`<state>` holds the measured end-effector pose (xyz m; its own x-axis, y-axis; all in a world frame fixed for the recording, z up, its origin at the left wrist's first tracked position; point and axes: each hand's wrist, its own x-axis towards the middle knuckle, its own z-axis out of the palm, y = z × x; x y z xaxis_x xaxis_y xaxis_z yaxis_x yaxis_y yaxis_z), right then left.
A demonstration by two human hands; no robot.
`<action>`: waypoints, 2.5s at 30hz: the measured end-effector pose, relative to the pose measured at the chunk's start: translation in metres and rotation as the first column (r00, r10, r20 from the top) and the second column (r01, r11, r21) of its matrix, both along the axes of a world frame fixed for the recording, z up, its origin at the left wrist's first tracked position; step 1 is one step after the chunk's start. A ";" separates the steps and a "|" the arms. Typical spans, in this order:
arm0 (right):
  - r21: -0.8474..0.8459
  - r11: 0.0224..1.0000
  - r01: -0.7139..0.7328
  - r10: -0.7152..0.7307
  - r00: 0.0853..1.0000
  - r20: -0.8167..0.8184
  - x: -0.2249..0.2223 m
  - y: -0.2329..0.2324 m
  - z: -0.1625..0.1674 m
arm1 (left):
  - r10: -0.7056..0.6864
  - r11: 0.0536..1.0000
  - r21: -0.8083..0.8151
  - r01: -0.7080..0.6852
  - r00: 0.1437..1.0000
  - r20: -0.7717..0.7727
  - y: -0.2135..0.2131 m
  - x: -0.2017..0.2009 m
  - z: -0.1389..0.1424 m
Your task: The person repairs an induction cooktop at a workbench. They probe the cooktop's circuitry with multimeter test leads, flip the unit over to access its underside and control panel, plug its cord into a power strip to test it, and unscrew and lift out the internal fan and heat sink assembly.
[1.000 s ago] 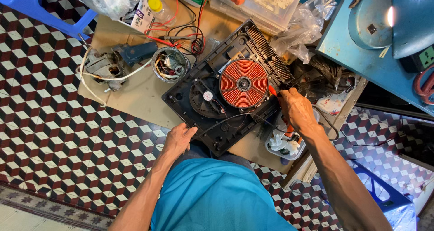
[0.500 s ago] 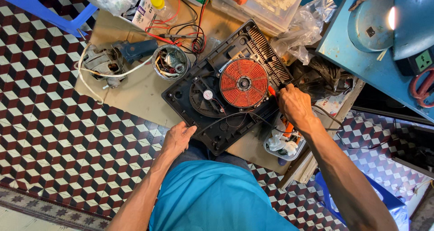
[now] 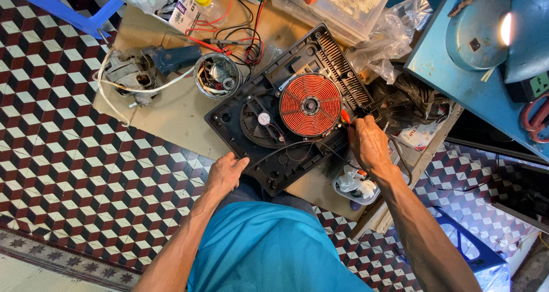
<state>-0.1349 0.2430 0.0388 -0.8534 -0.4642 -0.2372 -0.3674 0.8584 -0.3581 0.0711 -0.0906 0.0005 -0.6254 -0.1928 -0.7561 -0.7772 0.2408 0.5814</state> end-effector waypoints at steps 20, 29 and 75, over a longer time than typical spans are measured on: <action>-0.029 0.998 0.053 -0.055 0.997 -0.059 0.000 -0.010 -0.011 | 0.048 0.999 0.008 -0.048 0.999 0.021 -0.003 -0.005 -0.007; 0.007 0.998 0.058 -0.058 0.997 -0.060 -0.015 0.001 -0.017 | 0.034 0.999 -0.019 -0.033 0.999 0.041 0.009 -0.022 -0.011; -0.467 0.276 0.840 -0.951 0.308 -0.007 0.111 0.125 0.324 | -0.451 0.877 -0.286 0.387 0.452 -0.770 0.139 -0.129 0.310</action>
<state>-0.0236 0.3683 0.3632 -0.7589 0.6511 0.0132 0.4482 0.5370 -0.7147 -0.0574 0.0479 0.3101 -0.9649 0.2406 0.1056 0.2097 0.4629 0.8612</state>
